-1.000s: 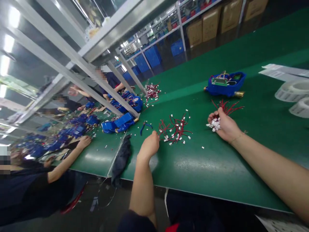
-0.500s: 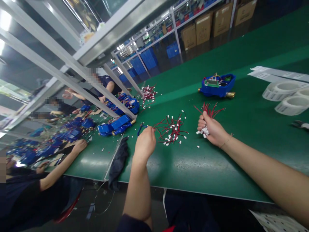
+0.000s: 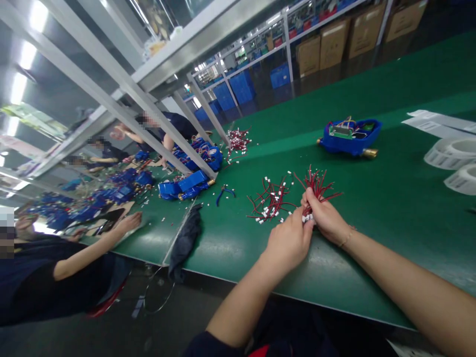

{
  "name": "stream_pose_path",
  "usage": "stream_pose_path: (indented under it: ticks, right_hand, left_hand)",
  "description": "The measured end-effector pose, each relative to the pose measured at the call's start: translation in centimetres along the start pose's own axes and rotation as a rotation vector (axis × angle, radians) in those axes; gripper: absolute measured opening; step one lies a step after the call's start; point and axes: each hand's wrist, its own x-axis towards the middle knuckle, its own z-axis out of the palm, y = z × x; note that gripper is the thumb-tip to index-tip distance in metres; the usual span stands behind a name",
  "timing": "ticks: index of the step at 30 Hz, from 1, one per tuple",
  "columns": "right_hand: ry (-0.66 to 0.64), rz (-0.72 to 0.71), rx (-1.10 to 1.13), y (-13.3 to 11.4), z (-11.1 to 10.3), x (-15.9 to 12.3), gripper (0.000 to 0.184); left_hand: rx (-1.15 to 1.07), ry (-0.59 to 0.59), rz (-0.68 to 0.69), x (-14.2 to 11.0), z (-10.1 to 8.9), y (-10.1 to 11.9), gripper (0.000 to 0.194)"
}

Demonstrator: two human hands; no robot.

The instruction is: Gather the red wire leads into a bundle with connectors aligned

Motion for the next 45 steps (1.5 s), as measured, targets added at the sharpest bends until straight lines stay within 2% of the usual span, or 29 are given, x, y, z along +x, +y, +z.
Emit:
stream_pose_path:
  ticks: [4, 7, 9, 11, 15, 22, 25, 33, 39, 45]
  right_hand:
    - [0.105, 0.009, 0.14, -0.7, -1.3, 1.7, 0.048]
    - [0.154, 0.05, 0.236, -1.3, -2.2, 2.6, 0.038]
    - [0.163, 0.07, 0.283, -1.5, -2.6, 2.9, 0.034]
    - [0.159, 0.082, 0.314, -1.6, -2.6, 3.0, 0.032]
    - [0.153, 0.091, 0.346, -1.6, -2.7, 2.8, 0.032]
    - [0.14, 0.101, 0.366, -1.4, -2.7, 2.8, 0.032]
    - [0.134, 0.098, 0.361, -1.3, -2.7, 2.8, 0.032]
    - [0.122, 0.086, 0.351, -1.0, -3.0, 3.1, 0.032]
    - [0.125, 0.098, 0.348, -1.1, -3.1, 3.1, 0.031]
    - [0.132, 0.099, 0.341, -1.2, -2.9, 3.0, 0.031]
  left_hand:
    - [0.071, 0.104, -0.11, 2.3, -3.1, -6.0, 0.03]
    - [0.146, 0.033, -0.114, 5.2, -4.3, -9.9, 0.026]
    - [0.14, -0.041, -0.049, 7.0, -4.1, -11.2, 0.032]
    - [0.145, -0.101, 0.01, 8.4, -3.5, -11.6, 0.035]
    - [0.208, -0.128, 0.035, 9.6, -2.7, -11.1, 0.022]
    - [0.299, -0.028, 0.009, 8.4, -3.8, -11.1, 0.028]
    - [0.311, -0.015, 0.012, 8.2, -3.6, -11.4, 0.032]
    - [0.344, -0.098, 0.113, 8.2, -1.9, -12.3, 0.034]
    - [0.399, -0.141, 0.171, 7.7, -2.3, -12.2, 0.03]
    - [0.43, -0.16, 0.17, 7.6, -3.0, -12.7, 0.027]
